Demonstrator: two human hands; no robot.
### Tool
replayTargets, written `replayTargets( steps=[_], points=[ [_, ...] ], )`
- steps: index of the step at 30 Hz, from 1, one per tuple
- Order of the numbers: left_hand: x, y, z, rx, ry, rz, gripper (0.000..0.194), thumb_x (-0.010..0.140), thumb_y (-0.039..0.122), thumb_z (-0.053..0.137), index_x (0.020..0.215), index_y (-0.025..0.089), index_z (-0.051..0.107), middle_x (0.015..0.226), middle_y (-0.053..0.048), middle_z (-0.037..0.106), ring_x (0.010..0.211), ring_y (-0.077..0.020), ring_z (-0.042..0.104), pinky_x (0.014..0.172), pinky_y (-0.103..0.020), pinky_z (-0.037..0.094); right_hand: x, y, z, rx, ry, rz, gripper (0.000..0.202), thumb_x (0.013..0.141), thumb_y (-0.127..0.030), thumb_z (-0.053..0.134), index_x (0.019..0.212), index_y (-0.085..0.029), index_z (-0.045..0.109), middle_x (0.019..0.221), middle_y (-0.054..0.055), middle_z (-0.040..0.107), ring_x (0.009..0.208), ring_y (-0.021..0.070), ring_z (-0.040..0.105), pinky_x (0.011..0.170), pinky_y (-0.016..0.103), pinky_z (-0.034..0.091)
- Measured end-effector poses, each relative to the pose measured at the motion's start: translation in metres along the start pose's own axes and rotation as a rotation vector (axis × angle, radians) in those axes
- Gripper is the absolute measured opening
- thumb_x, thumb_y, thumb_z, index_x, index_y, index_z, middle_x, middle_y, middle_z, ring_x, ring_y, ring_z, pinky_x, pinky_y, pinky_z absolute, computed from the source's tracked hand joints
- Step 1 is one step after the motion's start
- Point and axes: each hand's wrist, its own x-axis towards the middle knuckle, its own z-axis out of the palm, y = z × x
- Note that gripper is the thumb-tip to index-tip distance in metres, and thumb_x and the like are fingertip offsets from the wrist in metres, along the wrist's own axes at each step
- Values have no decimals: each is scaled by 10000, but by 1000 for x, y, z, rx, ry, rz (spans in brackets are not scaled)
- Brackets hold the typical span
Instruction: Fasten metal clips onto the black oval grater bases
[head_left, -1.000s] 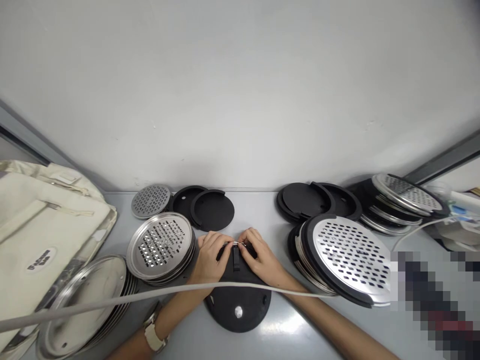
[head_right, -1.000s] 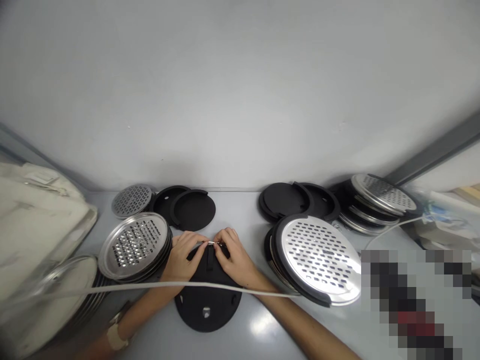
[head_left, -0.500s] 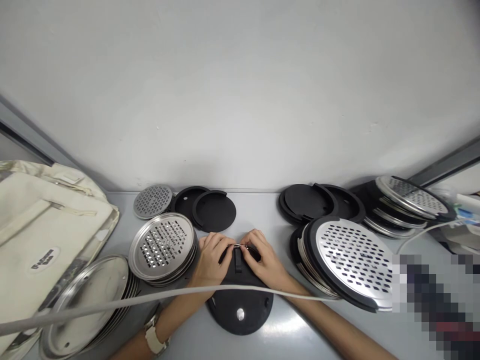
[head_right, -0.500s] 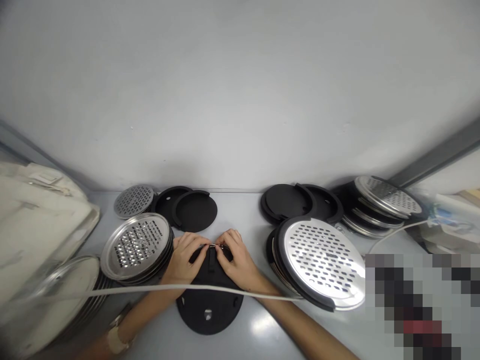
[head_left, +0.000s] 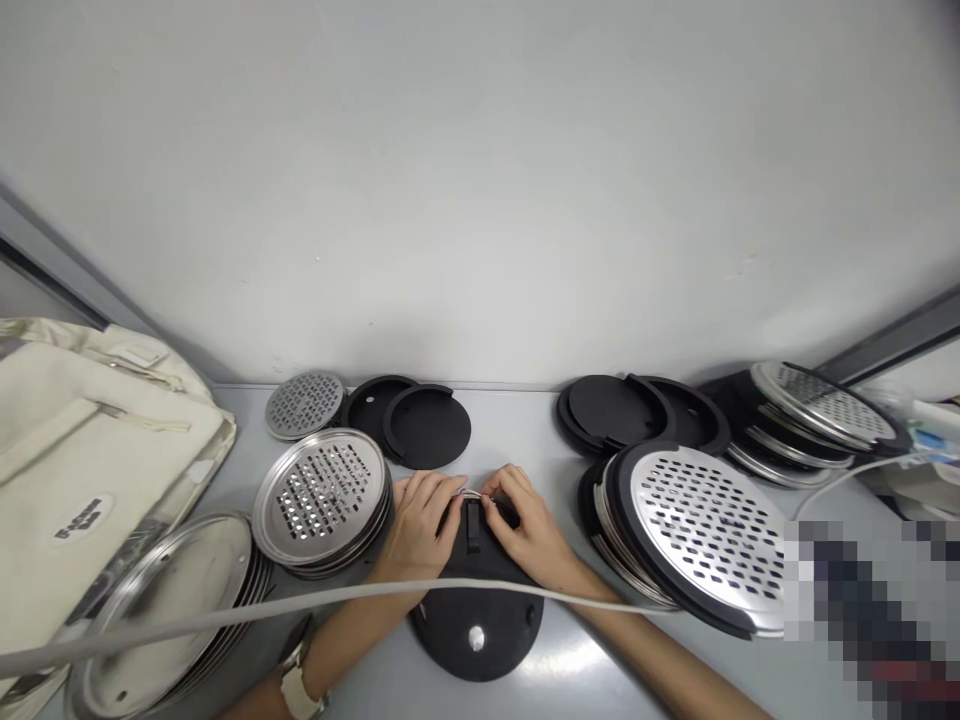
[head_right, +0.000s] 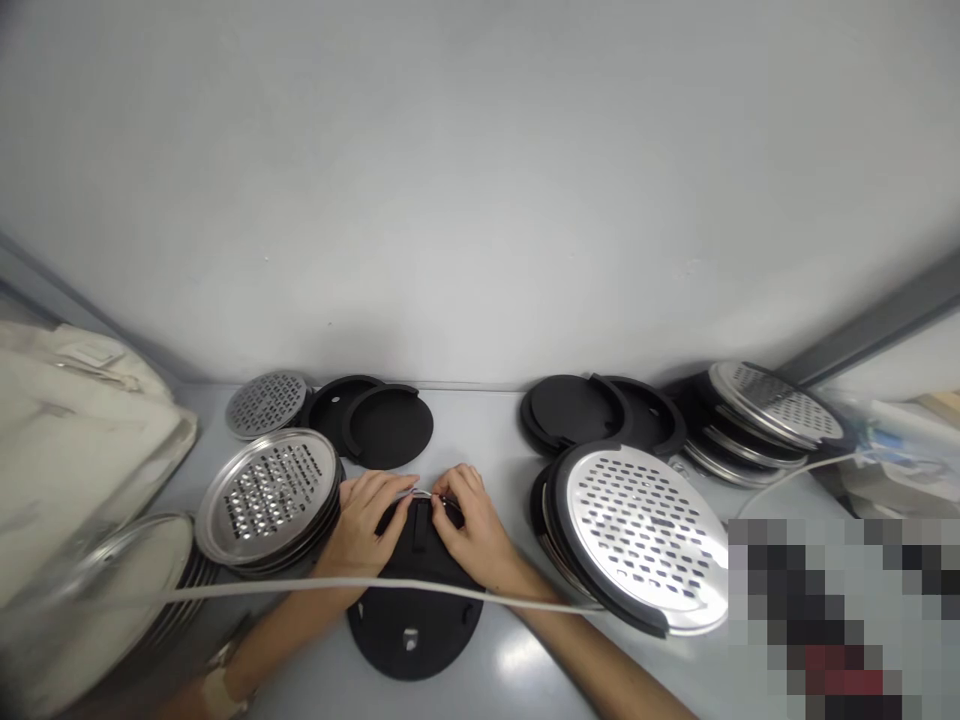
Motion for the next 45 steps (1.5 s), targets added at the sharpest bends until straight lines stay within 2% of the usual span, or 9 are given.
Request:
replayTargets(
  steps=[3, 8, 10, 15, 18, 26, 31, 39, 45],
  points=[
    [-7, 9, -5, 75, -10, -70, 323, 958, 274, 404, 1252, 155, 461, 1166, -113, 576, 1043, -233, 546, 897, -400, 395, 0, 0, 0, 12, -3, 1, 100, 885, -123, 455, 847, -213, 473, 864, 26, 493, 855, 183, 488, 770, 327, 418],
    [-30, 36, -6, 181, -154, -36, 939, 734, 673, 574, 1399, 70, 299, 1363, -213, 440, 1222, -386, 433, 964, -525, 376, -1, 1, 0, 7, 2, 17, 94, 891, -131, 451, 844, -211, 467, 861, 27, 492, 849, 183, 484, 765, 330, 416],
    [-37, 41, -2, 203, -178, -34, 1042, 690, 686, 598, 1429, 46, 238, 1440, -236, 336, 1301, -418, 335, 998, -548, 350, -1, 1, 0, -2, 13, 24, 98, 891, -133, 448, 833, -211, 460, 846, 26, 492, 832, 184, 480, 749, 330, 416],
    [-33, 31, -1, 212, -224, 69, 785, 886, 475, 473, 1453, 30, 161, 1485, -232, 255, 1372, -361, 253, 1045, -493, 337, -2, 1, -1, -21, 22, 13, 99, 901, -146, 435, 829, -212, 450, 841, 30, 495, 822, 188, 476, 738, 336, 413],
    [-25, 20, -3, 192, -251, 128, 712, 926, 444, 420, 1456, 43, 164, 1489, -218, 256, 1379, -339, 247, 1062, -478, 328, -2, 2, -3, -29, 23, 15, 98, 911, -151, 425, 838, -212, 449, 855, 34, 497, 830, 189, 476, 748, 338, 414],
    [-20, 13, 0, 142, -242, 97, 730, 930, 425, 425, 1475, 76, 88, 1504, -178, 246, 1383, -296, 257, 1080, -444, 337, -2, 3, -6, -59, -3, 9, 90, 932, -168, 417, 874, -219, 464, 865, 32, 526, 847, 195, 487, 768, 345, 414],
    [-19, 15, -2, 126, -230, 108, 594, 959, 324, 388, 1474, 145, 153, 1508, -122, 267, 1386, -257, 261, 1090, -417, 331, -1, 2, -6, -105, -12, -25, 113, 941, -162, 398, 886, -223, 475, 895, 40, 536, 870, 201, 483, 802, 360, 407],
    [-21, 17, 0, 129, -206, 134, 554, 957, 242, 371, 1456, 93, 180, 1476, -178, 314, 1367, -264, 297, 1073, -444, 338, -2, -1, -5, -125, 32, -4, 100, 926, -168, 436, 862, -215, 496, 875, 37, 519, 862, 199, 477, 795, 365, 412],
    [-18, 18, -3, 122, -194, 127, 544, 945, 242, 379, 1451, 120, 219, 1456, -157, 360, 1343, -269, 340, 1056, -449, 353, -1, 0, -4, -96, 44, 10, 107, 932, -170, 426, 855, -216, 485, 859, 39, 515, 846, 202, 476, 783, 376, 418]
  ],
)
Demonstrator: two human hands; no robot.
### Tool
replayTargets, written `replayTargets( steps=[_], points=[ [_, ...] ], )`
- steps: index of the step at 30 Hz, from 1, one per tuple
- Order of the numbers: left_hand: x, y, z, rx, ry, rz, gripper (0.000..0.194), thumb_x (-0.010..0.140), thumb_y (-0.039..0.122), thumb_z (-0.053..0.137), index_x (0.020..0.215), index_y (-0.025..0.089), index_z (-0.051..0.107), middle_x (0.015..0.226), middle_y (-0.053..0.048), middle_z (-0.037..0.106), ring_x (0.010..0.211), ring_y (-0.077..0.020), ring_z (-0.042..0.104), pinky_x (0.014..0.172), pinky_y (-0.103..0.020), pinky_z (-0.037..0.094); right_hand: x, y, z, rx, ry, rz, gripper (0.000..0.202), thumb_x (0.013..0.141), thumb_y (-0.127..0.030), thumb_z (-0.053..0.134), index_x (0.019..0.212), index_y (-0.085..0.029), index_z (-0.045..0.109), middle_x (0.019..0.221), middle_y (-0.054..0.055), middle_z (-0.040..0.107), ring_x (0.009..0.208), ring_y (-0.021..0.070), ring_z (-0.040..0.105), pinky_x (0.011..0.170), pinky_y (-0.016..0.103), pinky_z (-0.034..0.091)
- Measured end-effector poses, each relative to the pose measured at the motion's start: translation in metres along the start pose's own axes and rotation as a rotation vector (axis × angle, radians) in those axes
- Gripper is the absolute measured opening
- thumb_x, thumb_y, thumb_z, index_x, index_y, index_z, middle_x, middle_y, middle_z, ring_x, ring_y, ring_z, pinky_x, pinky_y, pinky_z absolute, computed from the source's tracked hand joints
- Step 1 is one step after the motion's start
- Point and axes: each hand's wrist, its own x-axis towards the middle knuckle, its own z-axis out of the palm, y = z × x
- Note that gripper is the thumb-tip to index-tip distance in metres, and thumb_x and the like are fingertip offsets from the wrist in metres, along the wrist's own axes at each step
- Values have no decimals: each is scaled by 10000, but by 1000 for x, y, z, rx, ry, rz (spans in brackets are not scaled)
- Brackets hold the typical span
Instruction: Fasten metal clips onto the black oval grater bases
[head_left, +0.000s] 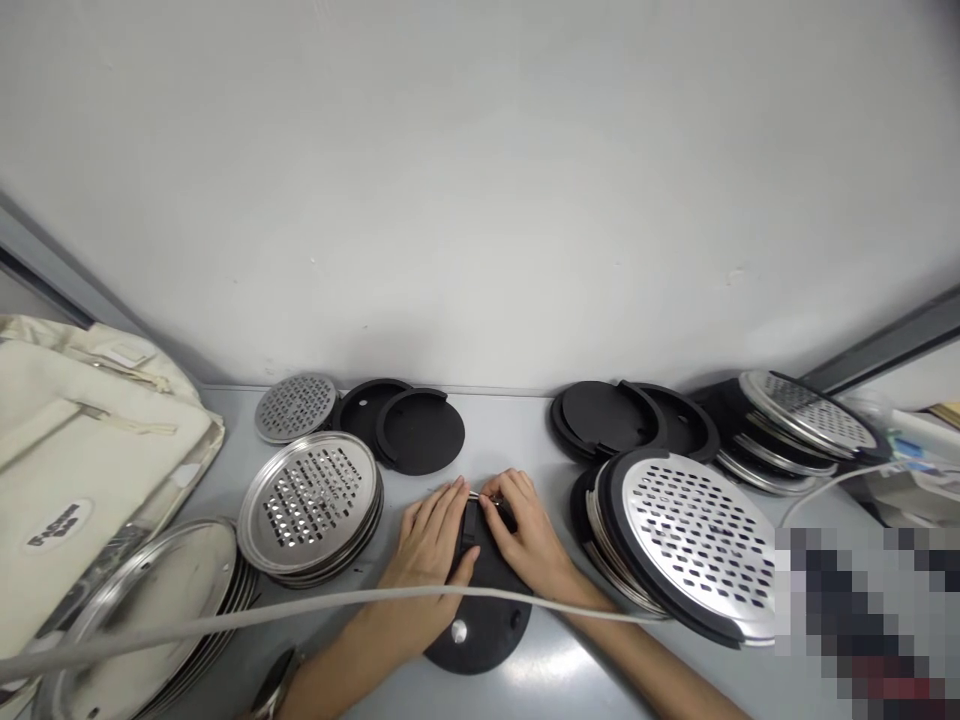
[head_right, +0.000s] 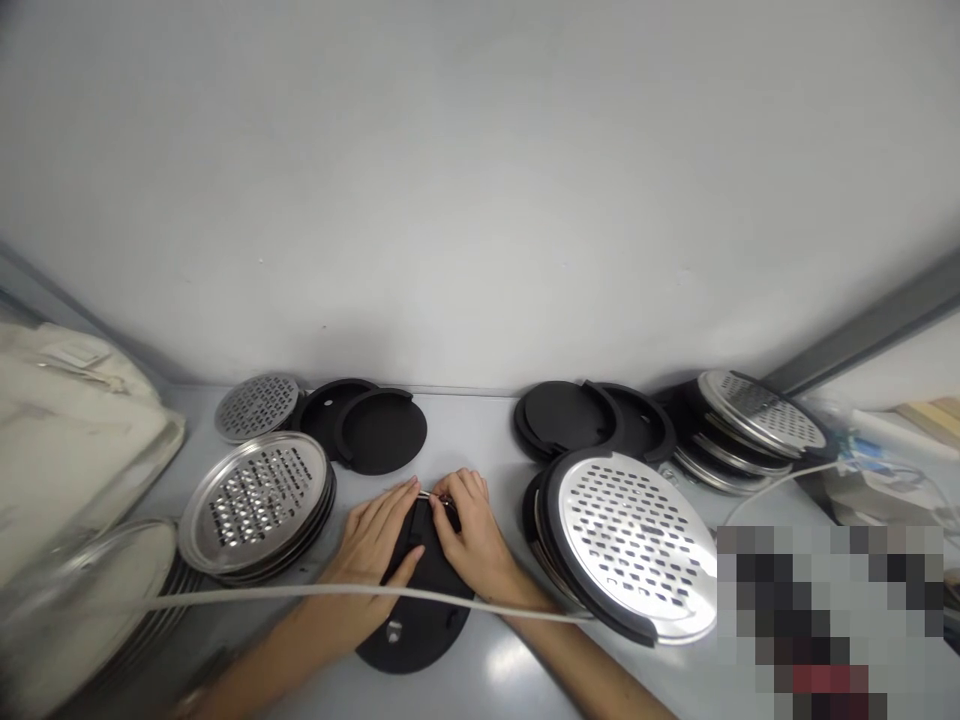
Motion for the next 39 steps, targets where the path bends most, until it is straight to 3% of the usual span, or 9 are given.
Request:
replayTargets(
  steps=[15, 21, 25, 29, 35, 39],
  points=[
    [2, 0, 4, 12, 1, -36, 514, 930, 237, 411, 1416, 122, 291, 1421, -140, 415, 1319, -262, 373, 1045, -435, 355, -1, 1, 2, 15, 11, -15, 138, 953, -158, 362, 874, -222, 456, 870, 46, 515, 853, 208, 475, 792, 385, 417],
    [3, 0, 3, 41, -21, -27, 516, 949, 363, 415, 1396, 121, 331, 1425, -152, 407, 1312, -286, 373, 1027, -457, 357, -1, 0, -1, -12, -14, -38, 124, 944, -152, 365, 877, -222, 443, 875, 47, 501, 848, 207, 462, 785, 387, 418],
    [3, 0, 4, 42, -3, -34, 462, 958, 304, 396, 1390, 145, 353, 1450, -138, 370, 1315, -274, 365, 1025, -434, 356, -1, 1, 0, -27, -15, -30, 126, 938, -146, 370, 870, -221, 444, 870, 45, 498, 839, 206, 457, 779, 389, 413],
    [1, -1, 7, 5, 30, -83, 432, 966, 229, 352, 1394, 171, 362, 1374, -113, 459, 1255, -243, 431, 1006, -392, 375, -1, 1, 0, -22, -24, -22, 136, 944, -144, 356, 870, -222, 441, 871, 44, 499, 839, 206, 461, 782, 385, 414],
    [2, 3, 6, 6, 100, -124, 503, 981, 202, 302, 1469, 158, 187, 1379, -126, 453, 1240, -233, 446, 998, -374, 368, -1, -1, -2, -17, -31, -19, 137, 949, -149, 359, 875, -226, 445, 869, 39, 502, 841, 205, 459, 786, 386, 413],
    [4, 4, 5, 0, 80, -64, 492, 983, 204, 291, 1464, 161, 198, 1380, -125, 467, 1247, -225, 459, 1000, -372, 369, -1, -2, -2, -28, -17, -18, 148, 947, -147, 361, 889, -229, 469, 897, 48, 496, 859, 211, 458, 801, 400, 419]
  ],
)
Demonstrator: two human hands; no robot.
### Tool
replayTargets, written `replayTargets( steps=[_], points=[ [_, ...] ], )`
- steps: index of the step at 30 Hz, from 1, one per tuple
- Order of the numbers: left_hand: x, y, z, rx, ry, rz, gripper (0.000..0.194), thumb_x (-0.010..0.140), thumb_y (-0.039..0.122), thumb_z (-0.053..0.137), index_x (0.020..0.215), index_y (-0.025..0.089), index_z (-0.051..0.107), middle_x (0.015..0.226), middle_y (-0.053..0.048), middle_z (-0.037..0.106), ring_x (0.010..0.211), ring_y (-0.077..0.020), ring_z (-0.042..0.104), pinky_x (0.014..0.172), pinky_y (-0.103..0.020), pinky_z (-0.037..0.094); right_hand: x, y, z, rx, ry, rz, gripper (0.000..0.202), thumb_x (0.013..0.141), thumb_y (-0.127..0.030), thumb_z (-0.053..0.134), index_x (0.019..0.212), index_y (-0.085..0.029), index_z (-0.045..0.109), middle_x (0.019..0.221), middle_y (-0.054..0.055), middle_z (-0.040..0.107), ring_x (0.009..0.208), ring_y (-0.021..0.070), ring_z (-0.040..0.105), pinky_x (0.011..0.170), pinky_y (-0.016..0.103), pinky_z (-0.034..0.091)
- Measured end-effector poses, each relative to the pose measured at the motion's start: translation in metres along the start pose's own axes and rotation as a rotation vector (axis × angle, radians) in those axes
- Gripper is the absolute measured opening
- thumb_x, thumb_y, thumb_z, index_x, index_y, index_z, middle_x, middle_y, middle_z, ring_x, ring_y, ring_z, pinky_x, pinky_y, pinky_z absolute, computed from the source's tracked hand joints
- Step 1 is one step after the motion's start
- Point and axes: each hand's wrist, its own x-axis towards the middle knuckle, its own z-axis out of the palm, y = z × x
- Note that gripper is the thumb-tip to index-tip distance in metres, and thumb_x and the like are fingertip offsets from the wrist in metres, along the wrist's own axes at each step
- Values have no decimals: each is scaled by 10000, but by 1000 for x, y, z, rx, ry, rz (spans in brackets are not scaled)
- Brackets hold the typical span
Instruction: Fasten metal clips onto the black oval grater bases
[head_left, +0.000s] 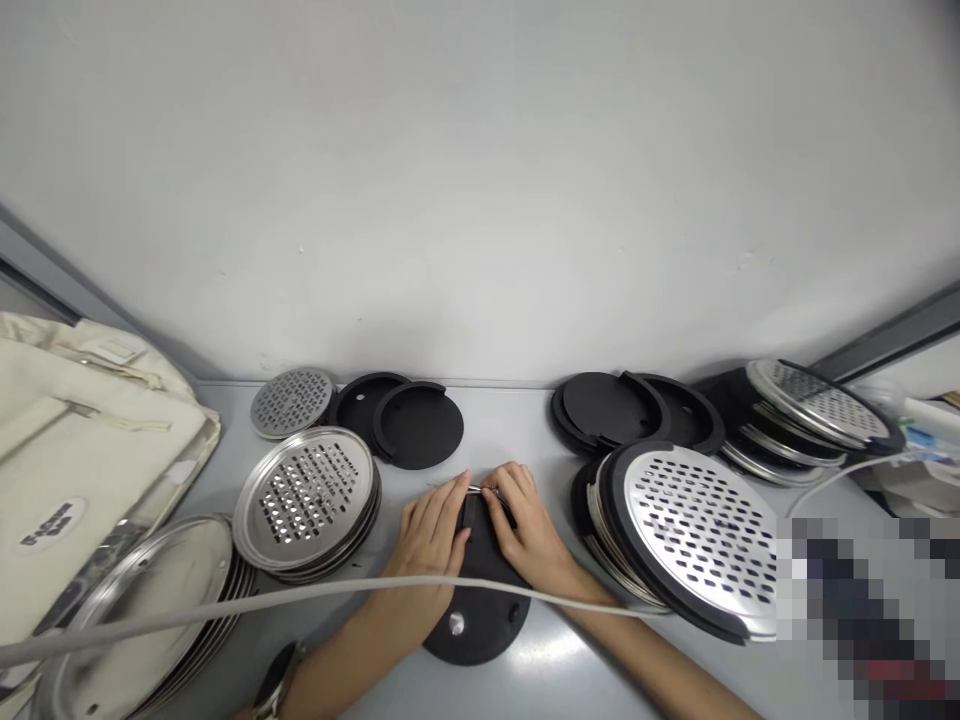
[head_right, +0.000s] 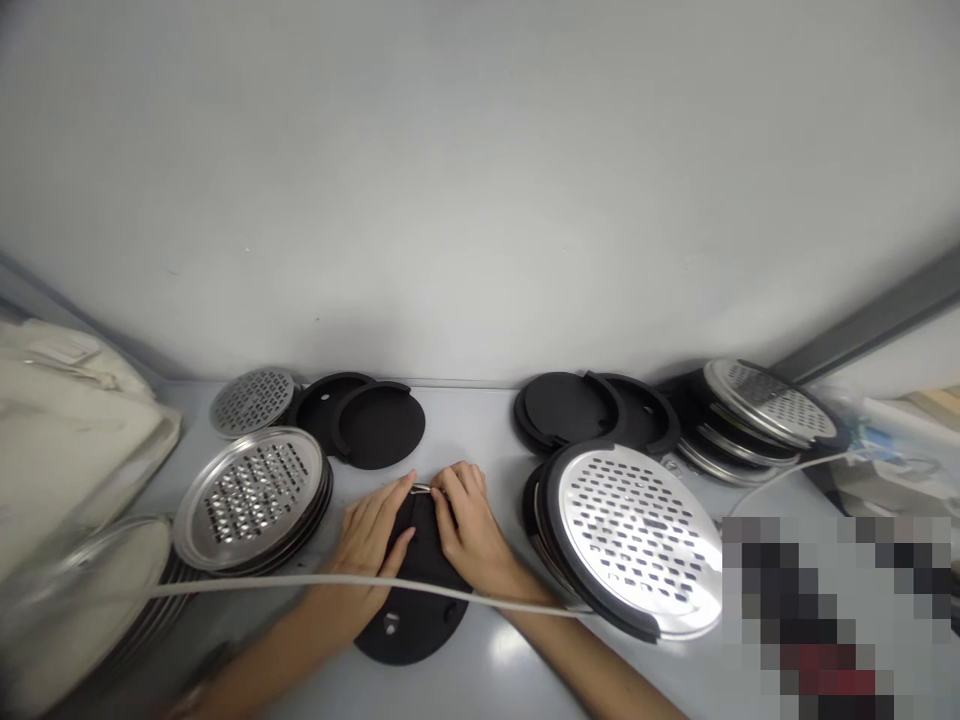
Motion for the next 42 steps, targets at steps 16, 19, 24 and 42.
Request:
replayTargets(
  steps=[16, 19, 24, 42],
  points=[
    [-1, -3, 3, -79, -42, 2, 461, 983, 218, 332, 1431, 162, 241, 1367, -110, 490, 1241, -201, 485, 1016, -359, 397, -1, 0, 1, 34, 4, 11, 112, 945, -165, 411, 872, -231, 465, 895, 42, 482, 881, 213, 446, 799, 388, 407],
    [-1, -2, 2, -94, -45, -6, 465, 982, 220, 338, 1432, 169, 235, 1367, -107, 490, 1237, -202, 487, 1020, -365, 405, -1, 1, 2, 32, 4, 16, 119, 946, -158, 406, 861, -226, 453, 892, 39, 482, 871, 208, 442, 798, 385, 401],
    [-1, -2, 4, -105, -49, -15, 471, 976, 256, 384, 1421, 180, 249, 1356, -96, 498, 1243, -207, 481, 1027, -371, 419, -1, 1, 2, 3, -5, 18, 134, 951, -155, 381, 844, -218, 432, 884, 40, 466, 854, 204, 428, 793, 387, 392],
    [2, -2, 3, -246, -114, -99, 494, 939, 230, 455, 1393, 234, 260, 1358, -78, 484, 1251, -221, 462, 1048, -428, 402, 1, 1, 0, -86, -48, 50, 143, 951, -170, 370, 846, -221, 452, 879, 30, 468, 859, 201, 438, 814, 381, 392]
  ],
)
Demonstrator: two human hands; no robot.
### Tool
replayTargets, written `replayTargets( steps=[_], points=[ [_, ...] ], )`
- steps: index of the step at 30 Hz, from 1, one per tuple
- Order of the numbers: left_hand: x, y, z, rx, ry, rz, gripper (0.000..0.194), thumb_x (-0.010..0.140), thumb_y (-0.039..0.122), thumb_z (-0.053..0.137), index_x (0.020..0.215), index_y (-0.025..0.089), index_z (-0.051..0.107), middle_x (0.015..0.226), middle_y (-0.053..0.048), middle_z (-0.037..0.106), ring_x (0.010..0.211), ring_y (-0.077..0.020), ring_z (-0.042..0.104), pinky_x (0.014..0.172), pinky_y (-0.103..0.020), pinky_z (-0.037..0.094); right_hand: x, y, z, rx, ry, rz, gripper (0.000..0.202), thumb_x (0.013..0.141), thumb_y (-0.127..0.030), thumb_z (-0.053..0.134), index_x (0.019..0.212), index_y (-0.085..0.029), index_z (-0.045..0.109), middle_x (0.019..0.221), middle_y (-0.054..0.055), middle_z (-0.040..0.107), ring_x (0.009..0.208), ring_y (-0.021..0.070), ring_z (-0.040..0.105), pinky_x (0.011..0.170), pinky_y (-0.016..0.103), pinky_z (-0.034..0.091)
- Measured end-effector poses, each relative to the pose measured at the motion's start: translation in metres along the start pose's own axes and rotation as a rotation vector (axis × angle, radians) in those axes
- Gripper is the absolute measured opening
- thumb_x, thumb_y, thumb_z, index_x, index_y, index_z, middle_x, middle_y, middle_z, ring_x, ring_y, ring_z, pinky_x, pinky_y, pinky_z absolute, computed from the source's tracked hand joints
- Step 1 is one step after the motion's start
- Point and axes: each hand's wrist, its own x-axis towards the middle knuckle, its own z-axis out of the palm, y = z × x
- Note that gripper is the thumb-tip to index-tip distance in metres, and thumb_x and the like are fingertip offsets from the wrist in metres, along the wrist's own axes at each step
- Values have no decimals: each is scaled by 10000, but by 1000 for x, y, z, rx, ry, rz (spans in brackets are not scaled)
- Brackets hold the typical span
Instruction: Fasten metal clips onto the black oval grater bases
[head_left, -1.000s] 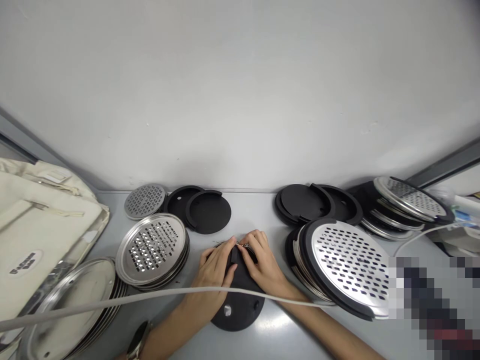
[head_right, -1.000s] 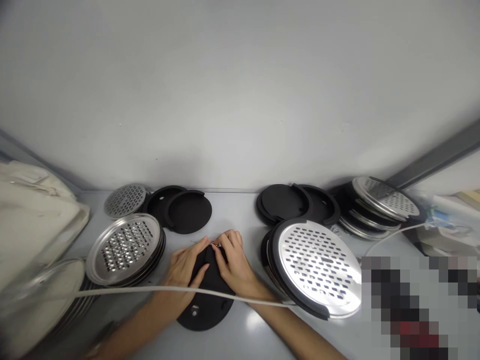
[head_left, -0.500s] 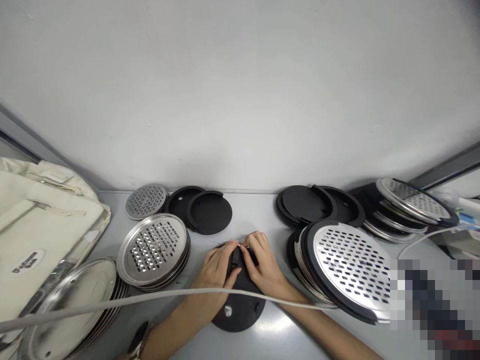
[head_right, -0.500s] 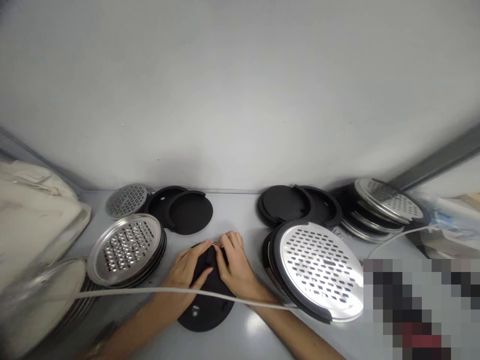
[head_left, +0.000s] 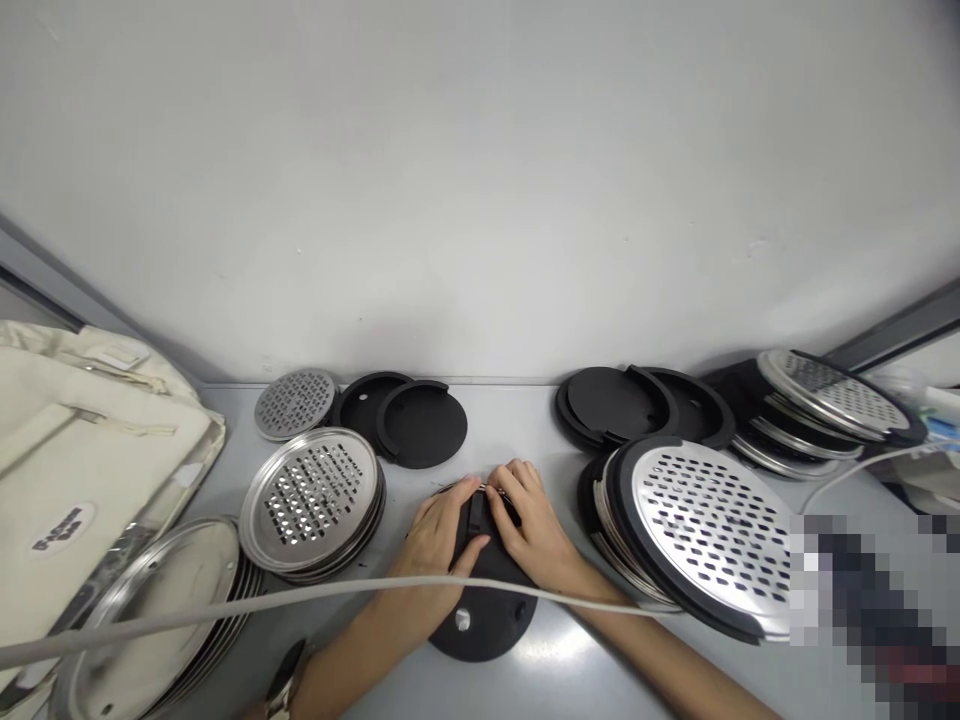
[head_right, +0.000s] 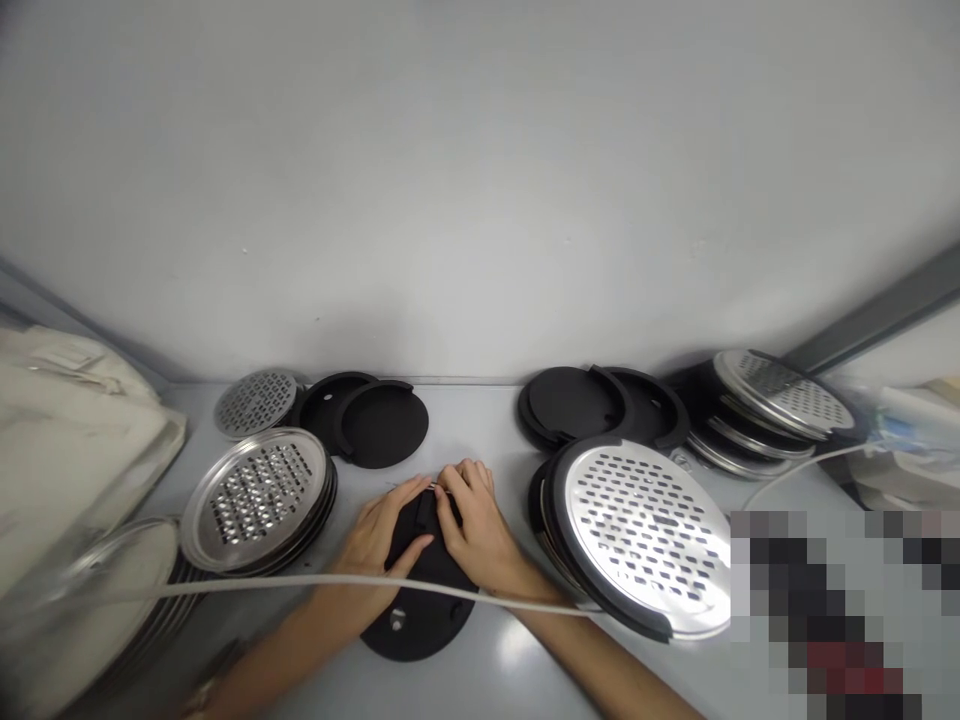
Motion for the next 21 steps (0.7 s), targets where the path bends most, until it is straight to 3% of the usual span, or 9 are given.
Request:
replayTargets(
  steps=[21],
  points=[
    [-2, -2, 4, -32, 26, 7, 532, 944, 237, 459, 1422, 273, 228, 1371, -56, 469, 1274, -206, 434, 1063, -408, 389, 1, 4, 4, 95, 15, 64, 154, 976, -231, 336, 836, -230, 400, 870, 16, 477, 849, 189, 460, 825, 372, 410]
  ],
)
